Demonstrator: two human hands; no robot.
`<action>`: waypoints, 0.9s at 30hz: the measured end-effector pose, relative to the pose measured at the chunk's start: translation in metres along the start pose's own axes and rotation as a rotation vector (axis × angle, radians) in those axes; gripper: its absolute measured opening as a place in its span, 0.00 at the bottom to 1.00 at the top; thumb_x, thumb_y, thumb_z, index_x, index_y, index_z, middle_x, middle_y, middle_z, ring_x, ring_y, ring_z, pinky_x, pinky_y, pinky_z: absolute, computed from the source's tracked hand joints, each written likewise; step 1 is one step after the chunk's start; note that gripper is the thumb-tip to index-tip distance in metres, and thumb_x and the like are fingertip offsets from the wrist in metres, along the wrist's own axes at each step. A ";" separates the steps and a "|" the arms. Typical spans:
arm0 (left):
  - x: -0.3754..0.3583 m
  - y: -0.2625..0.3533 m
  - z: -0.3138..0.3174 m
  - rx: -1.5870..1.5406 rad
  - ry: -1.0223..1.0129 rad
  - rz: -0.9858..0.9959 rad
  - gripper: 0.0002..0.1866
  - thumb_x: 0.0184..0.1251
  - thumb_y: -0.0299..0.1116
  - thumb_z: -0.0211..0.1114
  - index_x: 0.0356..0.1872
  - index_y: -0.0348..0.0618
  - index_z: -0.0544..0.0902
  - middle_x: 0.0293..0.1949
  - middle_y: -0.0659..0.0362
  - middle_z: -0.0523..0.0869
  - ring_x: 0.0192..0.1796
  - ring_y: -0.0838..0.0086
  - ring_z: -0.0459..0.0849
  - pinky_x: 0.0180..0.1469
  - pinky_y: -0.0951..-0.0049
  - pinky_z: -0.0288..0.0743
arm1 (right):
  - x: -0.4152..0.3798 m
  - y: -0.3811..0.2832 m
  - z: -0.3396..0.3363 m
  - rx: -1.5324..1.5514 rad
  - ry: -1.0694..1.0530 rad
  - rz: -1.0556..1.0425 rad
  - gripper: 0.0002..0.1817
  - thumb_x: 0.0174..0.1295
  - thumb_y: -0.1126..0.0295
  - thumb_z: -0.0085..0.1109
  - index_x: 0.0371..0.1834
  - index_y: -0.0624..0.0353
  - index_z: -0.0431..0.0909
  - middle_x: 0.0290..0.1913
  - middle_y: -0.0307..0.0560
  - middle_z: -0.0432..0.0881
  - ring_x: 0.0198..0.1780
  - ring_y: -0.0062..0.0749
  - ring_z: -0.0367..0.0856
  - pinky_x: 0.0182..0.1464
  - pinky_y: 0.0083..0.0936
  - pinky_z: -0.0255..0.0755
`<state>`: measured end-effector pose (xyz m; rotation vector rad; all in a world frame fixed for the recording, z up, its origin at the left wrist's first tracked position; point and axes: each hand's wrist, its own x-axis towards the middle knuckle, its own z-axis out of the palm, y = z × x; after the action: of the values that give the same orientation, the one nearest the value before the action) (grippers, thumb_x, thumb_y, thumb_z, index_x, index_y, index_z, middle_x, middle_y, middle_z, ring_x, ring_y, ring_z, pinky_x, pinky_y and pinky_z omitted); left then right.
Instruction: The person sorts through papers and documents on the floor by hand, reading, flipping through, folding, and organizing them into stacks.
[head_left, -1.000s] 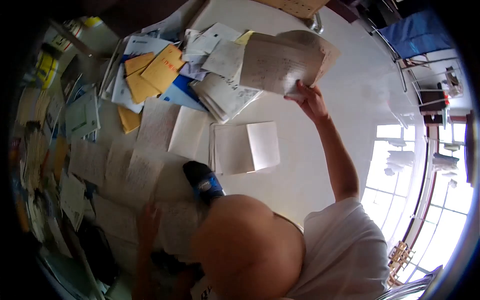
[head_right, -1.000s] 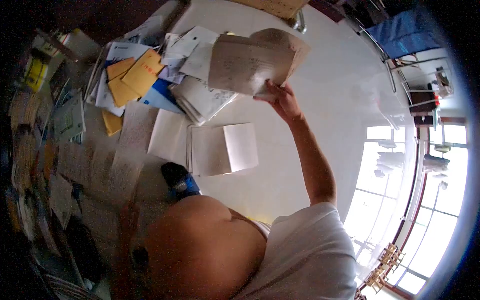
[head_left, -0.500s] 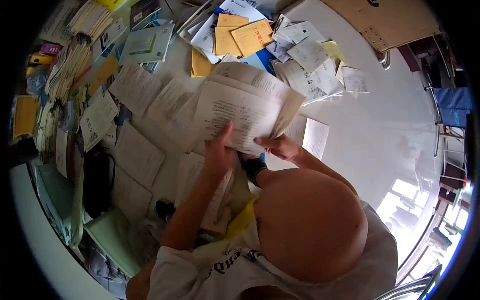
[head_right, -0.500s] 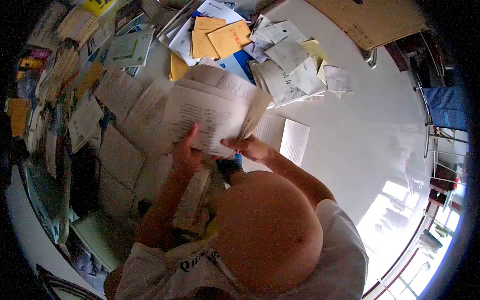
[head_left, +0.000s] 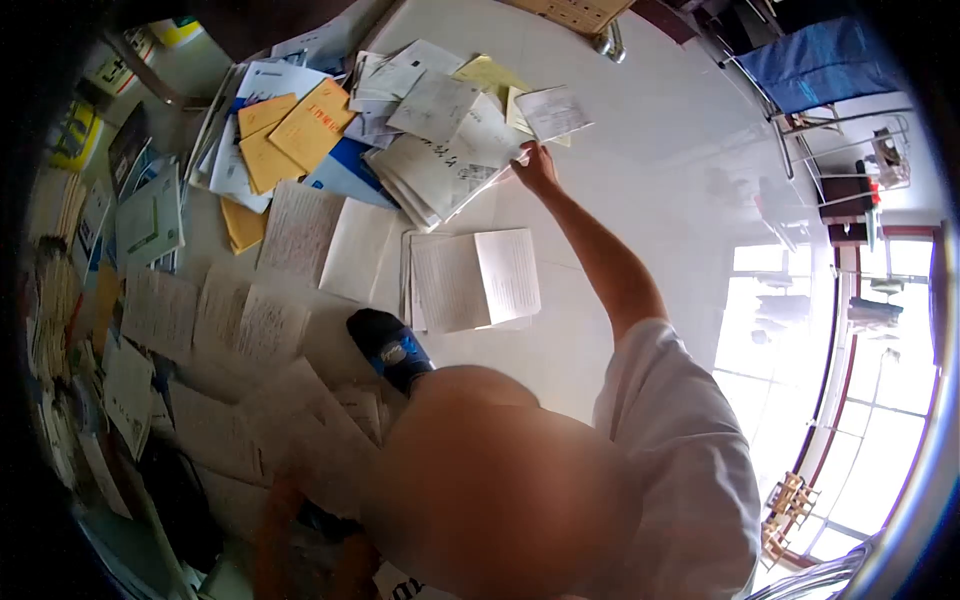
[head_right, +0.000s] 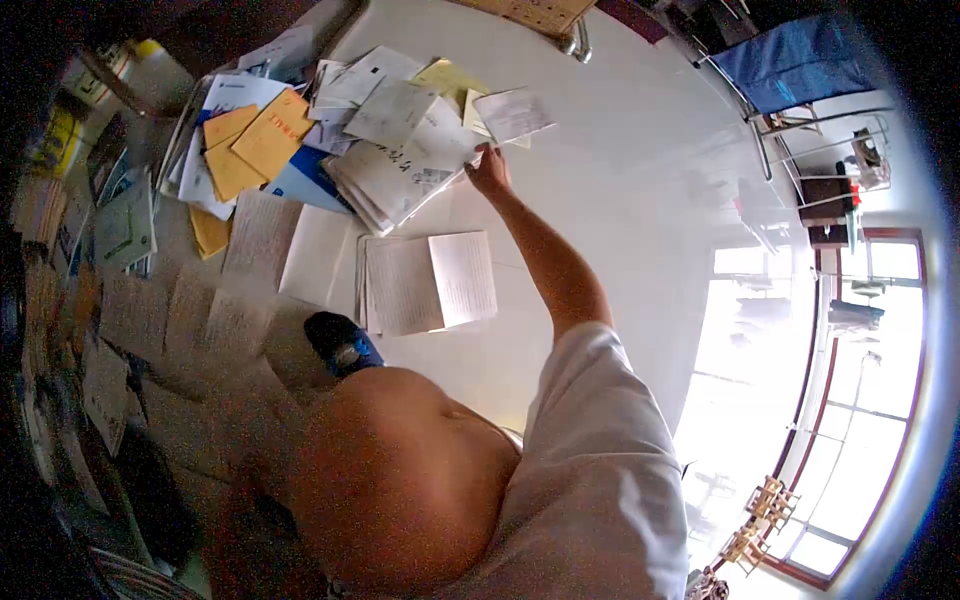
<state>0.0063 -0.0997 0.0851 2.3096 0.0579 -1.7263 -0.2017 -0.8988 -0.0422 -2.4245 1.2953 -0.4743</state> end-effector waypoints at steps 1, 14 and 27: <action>0.004 -0.002 0.008 0.006 -0.003 -0.025 0.27 0.72 0.35 0.61 0.68 0.37 0.69 0.65 0.52 0.75 0.61 0.65 0.76 0.62 0.65 0.71 | 0.008 0.012 -0.006 -0.122 0.024 -0.022 0.29 0.53 0.61 0.71 0.56 0.56 0.70 0.50 0.57 0.76 0.57 0.52 0.75 0.58 0.43 0.72; 0.013 0.006 0.050 0.075 0.004 -0.209 0.30 0.67 0.36 0.66 0.67 0.34 0.68 0.64 0.49 0.75 0.61 0.62 0.76 0.62 0.64 0.73 | 0.073 0.055 -0.007 -0.300 -0.145 0.058 0.34 0.57 0.62 0.64 0.64 0.67 0.64 0.65 0.58 0.67 0.66 0.52 0.67 0.68 0.41 0.65; 0.027 -0.019 0.055 0.043 0.017 -0.160 0.34 0.63 0.37 0.71 0.65 0.31 0.68 0.62 0.46 0.76 0.60 0.60 0.76 0.61 0.63 0.74 | 0.097 0.058 -0.003 -0.285 0.115 0.265 0.20 0.69 0.55 0.45 0.49 0.56 0.79 0.46 0.61 0.82 0.49 0.59 0.80 0.52 0.47 0.73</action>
<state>-0.0409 -0.0972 0.0413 2.4102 0.2158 -1.7986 -0.1939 -1.0115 -0.0540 -2.4218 1.8128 -0.3810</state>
